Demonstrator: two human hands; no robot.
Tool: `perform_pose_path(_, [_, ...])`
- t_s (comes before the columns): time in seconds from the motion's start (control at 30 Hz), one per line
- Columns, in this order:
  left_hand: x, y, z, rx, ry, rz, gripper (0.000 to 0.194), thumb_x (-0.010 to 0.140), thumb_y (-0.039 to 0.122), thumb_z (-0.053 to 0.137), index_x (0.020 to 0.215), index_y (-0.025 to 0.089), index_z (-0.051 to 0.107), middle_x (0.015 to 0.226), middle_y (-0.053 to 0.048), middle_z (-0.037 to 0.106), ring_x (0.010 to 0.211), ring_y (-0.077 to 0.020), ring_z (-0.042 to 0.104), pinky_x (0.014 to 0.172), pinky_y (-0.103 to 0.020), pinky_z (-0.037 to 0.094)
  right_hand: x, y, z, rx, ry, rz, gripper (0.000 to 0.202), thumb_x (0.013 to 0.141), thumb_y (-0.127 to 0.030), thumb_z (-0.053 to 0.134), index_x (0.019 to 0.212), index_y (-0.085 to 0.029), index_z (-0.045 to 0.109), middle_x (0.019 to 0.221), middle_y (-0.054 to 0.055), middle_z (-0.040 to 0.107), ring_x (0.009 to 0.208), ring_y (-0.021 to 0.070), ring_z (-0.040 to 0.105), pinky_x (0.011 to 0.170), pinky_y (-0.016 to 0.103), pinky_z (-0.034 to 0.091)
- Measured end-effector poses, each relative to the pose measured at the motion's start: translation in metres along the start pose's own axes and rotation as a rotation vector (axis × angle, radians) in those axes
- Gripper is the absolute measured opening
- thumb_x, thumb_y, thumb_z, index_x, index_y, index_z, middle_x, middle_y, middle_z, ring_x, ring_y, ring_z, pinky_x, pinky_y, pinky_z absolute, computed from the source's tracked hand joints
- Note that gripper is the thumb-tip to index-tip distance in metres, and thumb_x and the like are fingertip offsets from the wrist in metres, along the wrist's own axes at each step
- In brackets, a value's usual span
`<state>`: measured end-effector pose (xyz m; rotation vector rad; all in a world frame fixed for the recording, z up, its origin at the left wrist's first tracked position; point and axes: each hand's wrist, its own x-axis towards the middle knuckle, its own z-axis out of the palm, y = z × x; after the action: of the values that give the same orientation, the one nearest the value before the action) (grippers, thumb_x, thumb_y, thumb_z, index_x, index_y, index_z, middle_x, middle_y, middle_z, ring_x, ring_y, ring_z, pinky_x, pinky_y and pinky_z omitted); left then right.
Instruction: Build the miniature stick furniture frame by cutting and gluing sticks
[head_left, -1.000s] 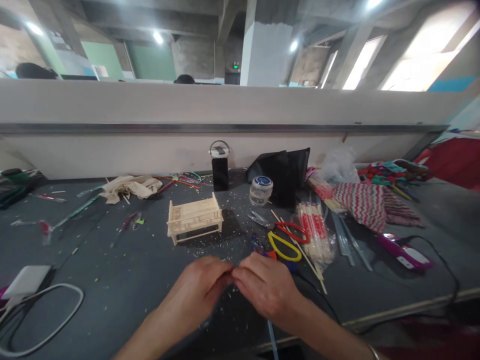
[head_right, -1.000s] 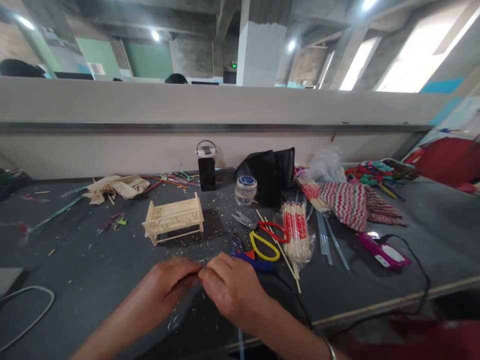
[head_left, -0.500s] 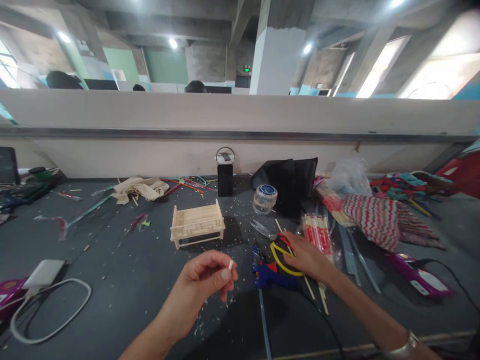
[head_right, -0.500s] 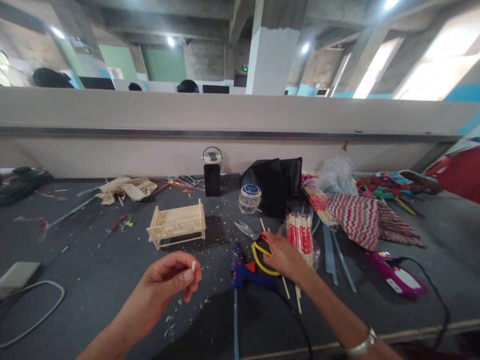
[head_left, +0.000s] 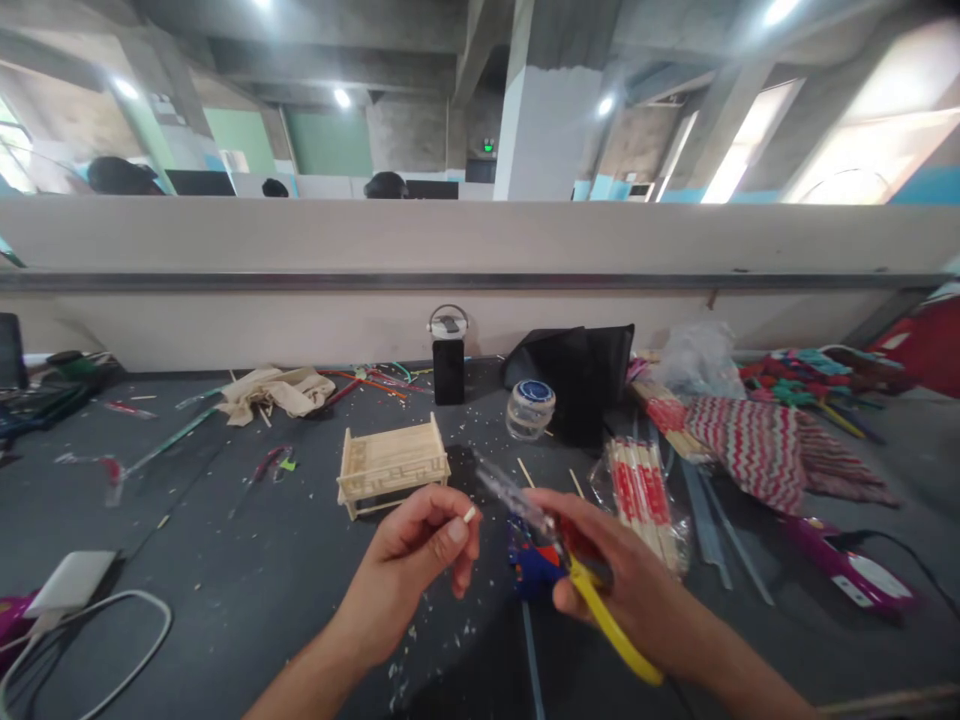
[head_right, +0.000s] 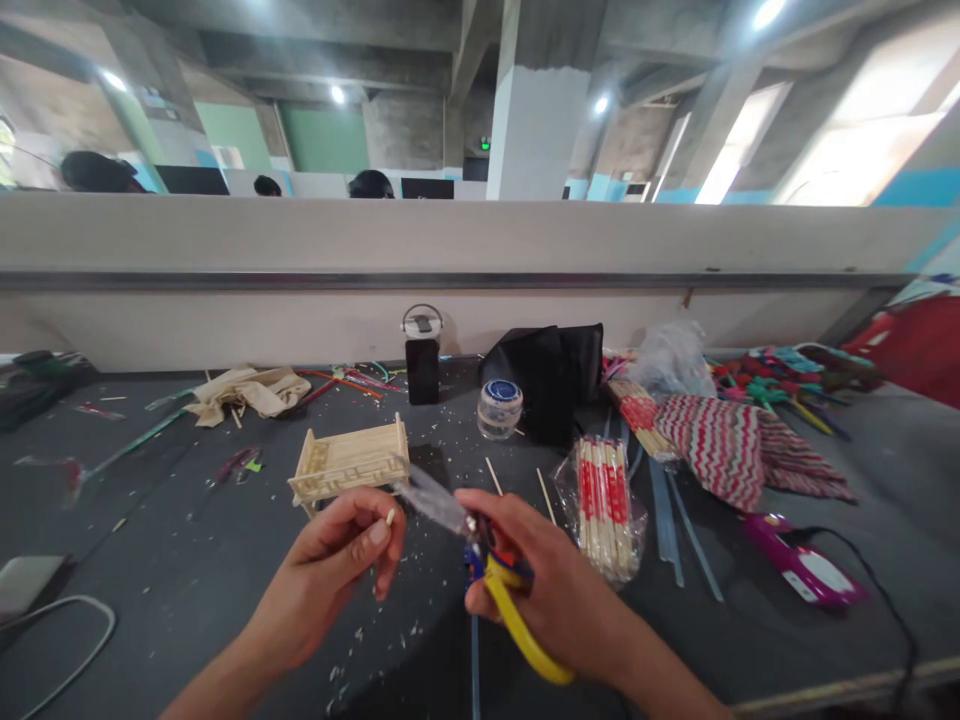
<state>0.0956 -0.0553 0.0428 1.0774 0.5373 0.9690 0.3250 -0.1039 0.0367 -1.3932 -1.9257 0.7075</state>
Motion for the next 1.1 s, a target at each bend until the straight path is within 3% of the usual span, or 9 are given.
perform_pose_path(0.1, [0.003, -0.003, 0.0, -0.03, -0.029, 0.013, 0.011, 0.083, 0.027, 0.068, 0.085, 0.017, 0.065, 0.069, 0.001, 0.061, 0.056, -0.0078, 0.054, 0.052, -0.019, 0.044, 0.003, -0.014, 0.007, -0.08, -0.072, -0.067, 0.064, 0.078, -0.024, 0.07, 0.135, -0.032, 0.042, 0.109, 0.003, 0.056, 0.093, 0.0177, 0.059, 0.085, 0.032, 0.049])
perform_pose_path(0.3, [0.003, -0.008, -0.007, -0.049, -0.007, 0.019, 0.013, 0.079, 0.029, 0.073, 0.083, 0.018, 0.067, 0.065, 0.001, 0.063, 0.055, -0.0082, 0.053, 0.051, -0.019, 0.044, 0.005, -0.014, 0.004, -0.241, -0.051, -0.158, 0.07, 0.078, -0.025, 0.072, 0.139, -0.033, 0.037, 0.106, 0.004, 0.054, 0.093, 0.0204, 0.057, 0.083, 0.036, 0.049])
perform_pose_path(0.57, [0.004, -0.012, -0.01, 0.006, 0.03, 0.052, 0.014, 0.077, 0.031, 0.074, 0.084, 0.019, 0.069, 0.062, 0.002, 0.062, 0.054, -0.0087, 0.054, 0.051, -0.019, 0.044, 0.004, -0.018, 0.005, -0.291, -0.058, -0.163, 0.077, 0.077, -0.024, 0.073, 0.142, -0.032, 0.033, 0.107, 0.006, 0.05, 0.091, 0.0211, 0.055, 0.083, 0.039, 0.05])
perform_pose_path(1.1, [0.001, -0.013, -0.012, 0.102, 0.038, 0.12, 0.013, 0.077, 0.031, 0.074, 0.082, 0.019, 0.071, 0.065, 0.001, 0.06, 0.054, -0.0101, 0.054, 0.051, -0.021, 0.045, 0.006, -0.02, 0.009, -0.344, -0.056, -0.209, 0.063, 0.082, -0.023, 0.066, 0.138, -0.027, 0.039, 0.104, 0.007, 0.054, 0.09, 0.0211, 0.058, 0.078, 0.036, 0.053])
